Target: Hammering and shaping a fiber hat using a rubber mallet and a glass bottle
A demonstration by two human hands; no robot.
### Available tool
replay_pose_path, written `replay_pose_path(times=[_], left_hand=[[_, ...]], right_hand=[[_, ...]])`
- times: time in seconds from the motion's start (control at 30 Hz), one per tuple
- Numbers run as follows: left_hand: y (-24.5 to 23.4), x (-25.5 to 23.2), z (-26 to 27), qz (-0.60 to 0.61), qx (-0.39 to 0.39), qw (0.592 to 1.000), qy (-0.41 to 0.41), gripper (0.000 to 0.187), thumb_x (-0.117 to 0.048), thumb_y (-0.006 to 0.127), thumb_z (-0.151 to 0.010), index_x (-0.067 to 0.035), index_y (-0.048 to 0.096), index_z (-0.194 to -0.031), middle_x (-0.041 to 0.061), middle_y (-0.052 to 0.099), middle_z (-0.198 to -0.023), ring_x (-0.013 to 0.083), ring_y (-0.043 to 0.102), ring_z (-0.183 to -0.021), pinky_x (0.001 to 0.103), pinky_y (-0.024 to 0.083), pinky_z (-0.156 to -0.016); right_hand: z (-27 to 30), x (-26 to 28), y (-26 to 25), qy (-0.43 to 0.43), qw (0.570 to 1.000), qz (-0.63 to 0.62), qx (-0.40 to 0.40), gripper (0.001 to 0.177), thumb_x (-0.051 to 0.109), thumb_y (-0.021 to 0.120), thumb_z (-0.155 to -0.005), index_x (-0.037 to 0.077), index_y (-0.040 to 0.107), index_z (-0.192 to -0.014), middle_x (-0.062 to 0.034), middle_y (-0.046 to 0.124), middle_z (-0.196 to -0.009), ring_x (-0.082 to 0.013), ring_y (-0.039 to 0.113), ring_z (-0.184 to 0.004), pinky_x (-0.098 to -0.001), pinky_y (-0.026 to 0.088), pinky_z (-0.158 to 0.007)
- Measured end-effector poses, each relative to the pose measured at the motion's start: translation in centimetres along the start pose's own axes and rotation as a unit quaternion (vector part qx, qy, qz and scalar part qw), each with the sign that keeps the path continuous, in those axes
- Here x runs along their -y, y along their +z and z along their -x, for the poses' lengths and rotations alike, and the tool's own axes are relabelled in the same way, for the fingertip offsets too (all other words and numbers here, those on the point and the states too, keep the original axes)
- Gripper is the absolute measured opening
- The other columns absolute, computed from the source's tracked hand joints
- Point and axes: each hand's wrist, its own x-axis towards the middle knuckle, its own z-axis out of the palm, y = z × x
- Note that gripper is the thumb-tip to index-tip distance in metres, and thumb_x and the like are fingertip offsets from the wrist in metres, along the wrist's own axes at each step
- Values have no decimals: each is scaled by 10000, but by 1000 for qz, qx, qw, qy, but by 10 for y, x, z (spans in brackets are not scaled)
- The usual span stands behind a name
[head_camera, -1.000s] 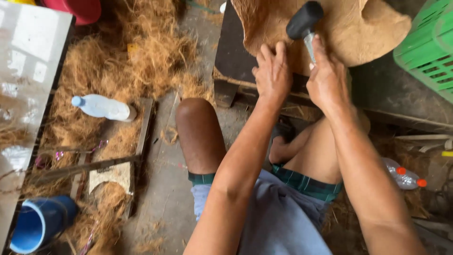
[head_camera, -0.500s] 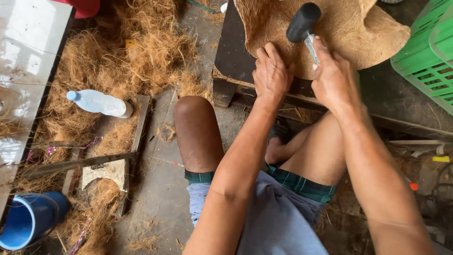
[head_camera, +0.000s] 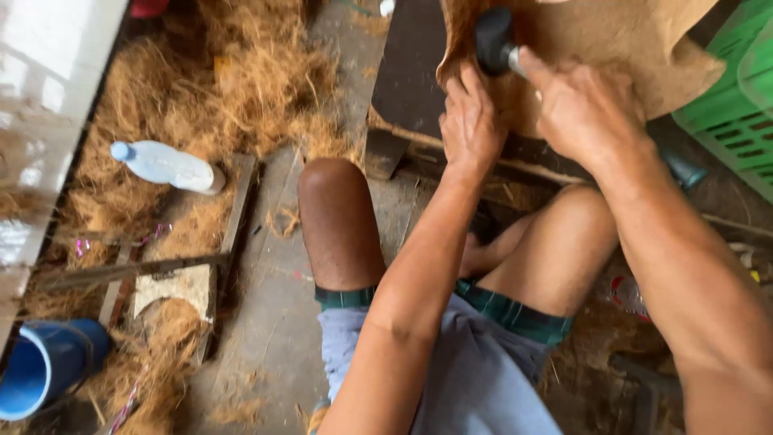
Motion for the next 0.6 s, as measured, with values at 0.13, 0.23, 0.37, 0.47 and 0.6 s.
replay_pose_path(times=[0.13, 0.23, 0.37, 0.47, 0.6], left_hand=[[-1, 3, 3, 13, 14, 1000, -9, 958, -239, 795, -739, 1, 209, -1458, 174, 484, -1145, 402, 622, -963, 554, 535, -769], [0, 3, -2, 15, 1, 1000, 18, 932, -189, 770, -757, 9, 192, -1462, 179, 482, -1132, 410, 630, -938, 558, 545, -741], [-2, 2, -1, 34, 11, 999, -2, 998, -277, 818, -726, 3, 193, -1452, 194, 495, -1143, 441, 630, -930, 578, 533, -731], [5, 11, -9, 34, 13, 999, 15, 1063, -344, 844, -739, 37, 162, -1459, 236, 474, -1186, 462, 614, -949, 585, 537, -745], [3, 11, -7, 48, 28, 998, 13, 1113, -347, 876, -730, 48, 139, -1464, 283, 477, -1232, 477, 607, -1007, 579, 535, -843]], right_hand=[[22, 2, 13, -15, 996, -15, -87, 614, 65, 524, -917, 121, 522, -1529, -196, 704, -927, -433, 692, -593, -543, 557, -480], [30, 2, 29, 4, 997, -69, -44, 575, 74, 545, -1025, 103, 437, -1589, -211, 695, -887, -302, 680, -570, -430, 616, -501], [46, 7, 50, 33, 978, -179, -101, 619, -7, 569, -958, 129, 459, -1552, -282, 644, -1251, -399, 693, -771, -506, 597, -579], [51, 7, 72, 32, 946, -238, -217, 640, -55, 606, -895, 81, 497, -1510, -229, 668, -1287, -458, 665, -928, -570, 541, -764], [59, 27, 113, 73, 882, -333, -325, 692, -139, 533, -914, 54, 348, -1552, -293, 605, -1356, -468, 636, -1099, -476, 513, -952]])
